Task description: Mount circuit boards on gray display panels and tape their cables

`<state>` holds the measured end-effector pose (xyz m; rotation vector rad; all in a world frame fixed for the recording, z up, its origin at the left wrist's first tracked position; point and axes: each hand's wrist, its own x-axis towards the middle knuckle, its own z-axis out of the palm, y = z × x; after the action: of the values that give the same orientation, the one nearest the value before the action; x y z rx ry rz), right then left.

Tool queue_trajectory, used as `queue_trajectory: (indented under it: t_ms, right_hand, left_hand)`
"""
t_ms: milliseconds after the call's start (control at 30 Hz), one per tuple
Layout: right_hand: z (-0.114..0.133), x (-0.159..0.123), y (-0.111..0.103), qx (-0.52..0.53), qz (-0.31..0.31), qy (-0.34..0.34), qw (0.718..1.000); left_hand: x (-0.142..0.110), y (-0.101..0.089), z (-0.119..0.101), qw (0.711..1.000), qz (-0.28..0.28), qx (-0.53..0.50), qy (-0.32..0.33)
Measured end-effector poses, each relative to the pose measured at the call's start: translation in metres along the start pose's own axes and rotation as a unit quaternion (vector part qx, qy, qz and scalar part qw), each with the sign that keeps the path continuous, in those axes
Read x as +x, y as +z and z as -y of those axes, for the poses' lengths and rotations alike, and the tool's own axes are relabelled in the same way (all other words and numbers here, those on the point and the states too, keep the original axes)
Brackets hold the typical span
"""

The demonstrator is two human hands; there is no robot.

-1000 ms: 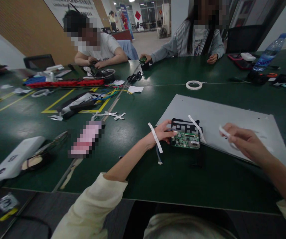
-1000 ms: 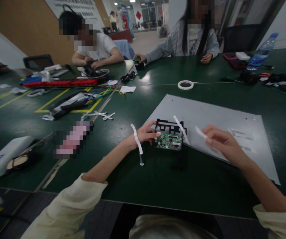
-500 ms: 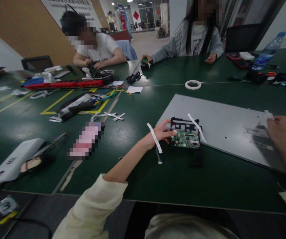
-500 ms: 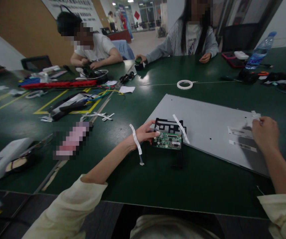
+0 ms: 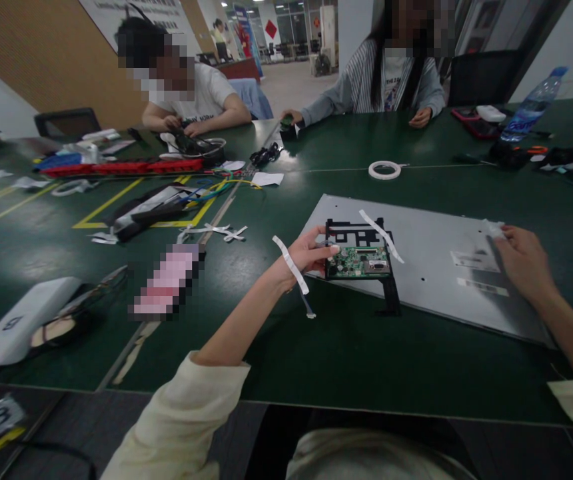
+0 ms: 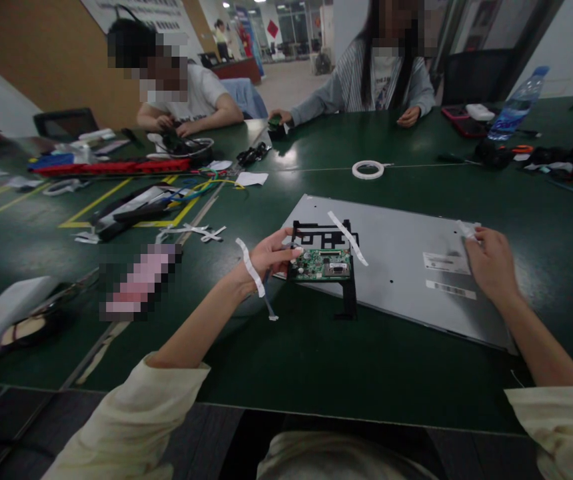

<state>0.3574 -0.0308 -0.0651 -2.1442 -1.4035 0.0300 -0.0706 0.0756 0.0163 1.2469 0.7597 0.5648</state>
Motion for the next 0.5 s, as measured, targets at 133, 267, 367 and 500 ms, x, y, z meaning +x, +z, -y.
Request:
queue_trajectory:
  t_ms: [133, 267, 367, 500]
  right_hand:
    - [0.019, -0.004, 0.012, 0.045, -0.015, -0.051, 0.998]
    - [0.03, -0.006, 0.021, 0.075, -0.012, -0.101, 0.992]
    - [0.035, -0.007, 0.026, 0.09, -0.002, -0.133, 0.987]
    - [0.039, -0.009, 0.03, 0.104, 0.007, -0.162, 0.981]
  left_hand:
    - [-0.001, 0.002, 0.0, 1.0, -0.005, 0.01, -0.013]
    - [-0.003, 0.004, 0.002, 1.0, -0.001, 0.018, -0.01]
    - [-0.001, 0.003, 0.008, 1.0, -0.013, 0.024, -0.007]
    - [0.004, 0.007, 0.017, 0.999, -0.023, 0.026, -0.017]
